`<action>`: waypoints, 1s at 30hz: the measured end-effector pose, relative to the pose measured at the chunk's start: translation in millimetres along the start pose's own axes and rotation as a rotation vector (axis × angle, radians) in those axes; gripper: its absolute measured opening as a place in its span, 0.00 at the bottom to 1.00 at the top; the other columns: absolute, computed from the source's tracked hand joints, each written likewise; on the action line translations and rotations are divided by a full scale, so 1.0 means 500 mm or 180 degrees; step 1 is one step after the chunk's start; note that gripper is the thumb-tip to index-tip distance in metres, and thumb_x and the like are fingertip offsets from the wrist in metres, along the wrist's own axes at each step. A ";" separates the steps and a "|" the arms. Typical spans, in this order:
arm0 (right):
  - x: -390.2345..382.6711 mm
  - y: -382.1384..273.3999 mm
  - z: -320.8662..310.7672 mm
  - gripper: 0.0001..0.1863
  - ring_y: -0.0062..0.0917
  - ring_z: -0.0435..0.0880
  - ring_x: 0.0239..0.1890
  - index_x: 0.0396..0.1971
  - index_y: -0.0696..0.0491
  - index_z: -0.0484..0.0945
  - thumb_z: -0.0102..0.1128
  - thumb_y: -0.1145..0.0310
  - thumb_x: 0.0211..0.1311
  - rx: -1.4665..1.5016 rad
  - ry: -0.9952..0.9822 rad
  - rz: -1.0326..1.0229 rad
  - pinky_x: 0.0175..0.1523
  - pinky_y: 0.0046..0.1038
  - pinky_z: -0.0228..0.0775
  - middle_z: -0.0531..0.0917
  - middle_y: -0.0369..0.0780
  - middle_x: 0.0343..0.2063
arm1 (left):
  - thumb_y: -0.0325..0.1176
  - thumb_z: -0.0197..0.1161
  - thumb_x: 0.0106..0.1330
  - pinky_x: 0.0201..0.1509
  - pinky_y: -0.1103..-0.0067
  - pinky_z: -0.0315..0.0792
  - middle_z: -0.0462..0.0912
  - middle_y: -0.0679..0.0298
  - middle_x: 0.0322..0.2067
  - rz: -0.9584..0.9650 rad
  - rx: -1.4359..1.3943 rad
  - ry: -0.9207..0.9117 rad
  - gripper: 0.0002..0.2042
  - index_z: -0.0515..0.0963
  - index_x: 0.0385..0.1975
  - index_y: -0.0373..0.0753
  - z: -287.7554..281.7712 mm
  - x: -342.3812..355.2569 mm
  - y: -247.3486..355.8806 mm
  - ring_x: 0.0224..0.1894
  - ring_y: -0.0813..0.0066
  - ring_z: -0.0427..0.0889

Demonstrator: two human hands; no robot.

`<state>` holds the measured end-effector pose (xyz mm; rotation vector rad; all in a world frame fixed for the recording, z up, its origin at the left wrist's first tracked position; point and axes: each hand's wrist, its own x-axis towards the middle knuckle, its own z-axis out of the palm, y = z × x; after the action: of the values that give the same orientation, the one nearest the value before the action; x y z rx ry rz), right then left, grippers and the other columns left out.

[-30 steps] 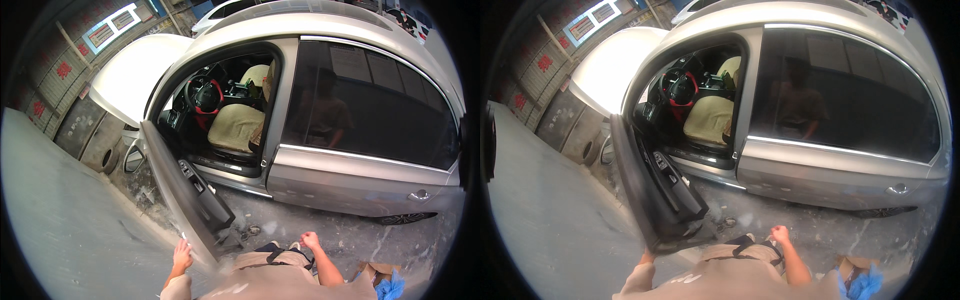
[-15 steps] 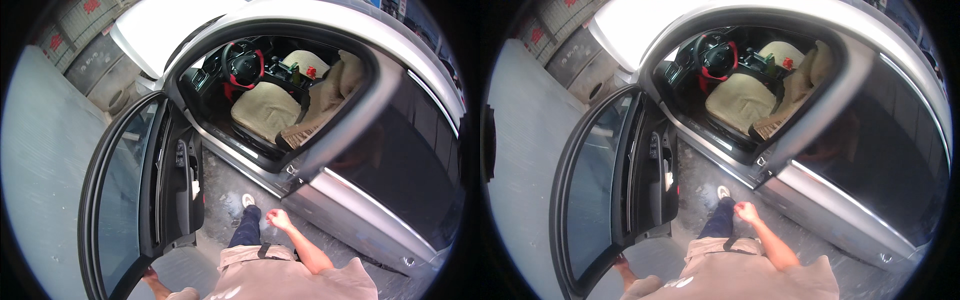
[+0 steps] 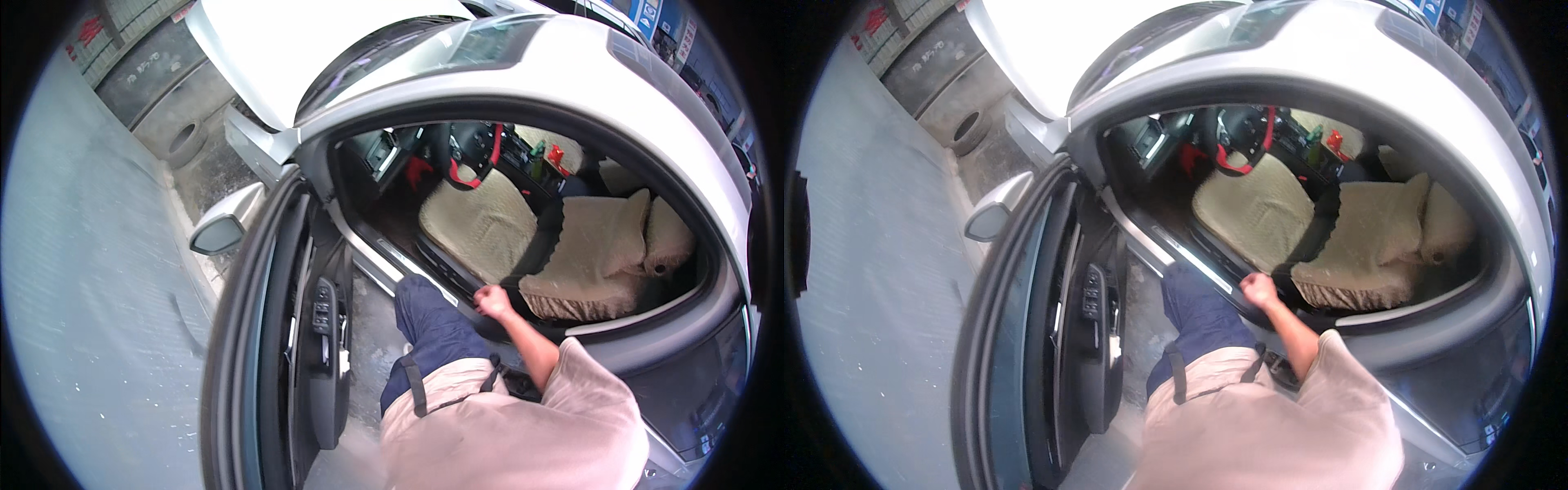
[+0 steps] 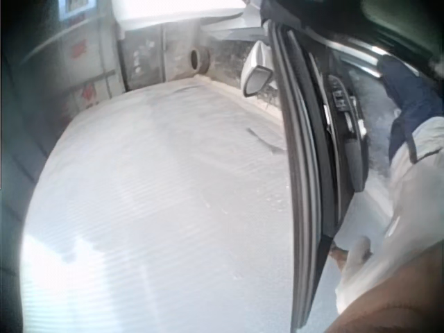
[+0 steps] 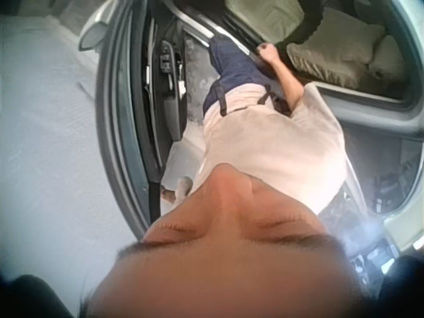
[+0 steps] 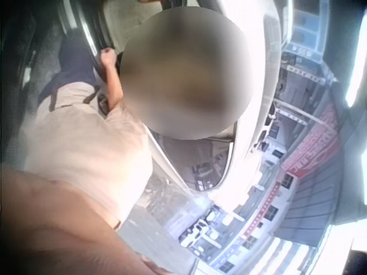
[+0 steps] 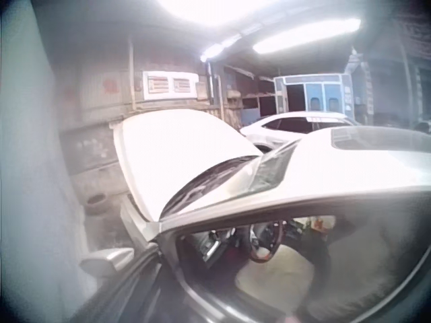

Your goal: The person retrieves a hammer and a metal rod from a tool cart, walks to a silver sedan, and uses the rod as a lever behind the front bumper while tapping with the hammer to push out a dent. The person briefly enters the car to turn on the headlights, then resumes hammering the bumper area.

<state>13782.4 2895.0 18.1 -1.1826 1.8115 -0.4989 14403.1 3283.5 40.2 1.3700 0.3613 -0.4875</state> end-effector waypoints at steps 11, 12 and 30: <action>0.358 -0.354 -0.274 0.17 0.27 0.86 0.19 0.36 0.59 0.84 0.56 0.60 0.60 -0.1469 0.1065 -0.0427 0.29 0.30 0.79 0.85 0.44 0.22 | 0.46 0.57 0.69 0.60 0.67 0.68 0.80 0.59 0.53 -0.0537 0.0273 0.0221 0.22 0.75 0.58 0.42 0.184 -0.086 -0.236 0.57 0.64 0.76; 0.391 -0.379 -0.295 0.18 0.27 0.86 0.19 0.35 0.59 0.83 0.56 0.58 0.61 -0.1377 0.1263 -0.0497 0.28 0.30 0.79 0.85 0.44 0.22 | 0.46 0.57 0.69 0.60 0.67 0.68 0.80 0.58 0.53 -0.0599 0.0273 0.0266 0.22 0.75 0.58 0.42 0.199 -0.098 -0.268 0.57 0.64 0.76; 1.234 -0.367 -0.723 0.25 0.32 0.86 0.36 0.40 0.62 0.82 0.59 0.51 0.60 -0.0018 0.1798 -0.0629 0.46 0.37 0.78 0.84 0.46 0.39 | 0.40 0.58 0.71 0.50 0.71 0.74 0.79 0.53 0.50 0.0396 -0.0910 0.0928 0.18 0.75 0.58 0.41 0.868 -0.201 -0.955 0.50 0.62 0.79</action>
<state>13481.1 2222.5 56.6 -1.3199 2.1690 -1.0237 14049.8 2807.8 -234.4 1.1756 0.5577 -0.1245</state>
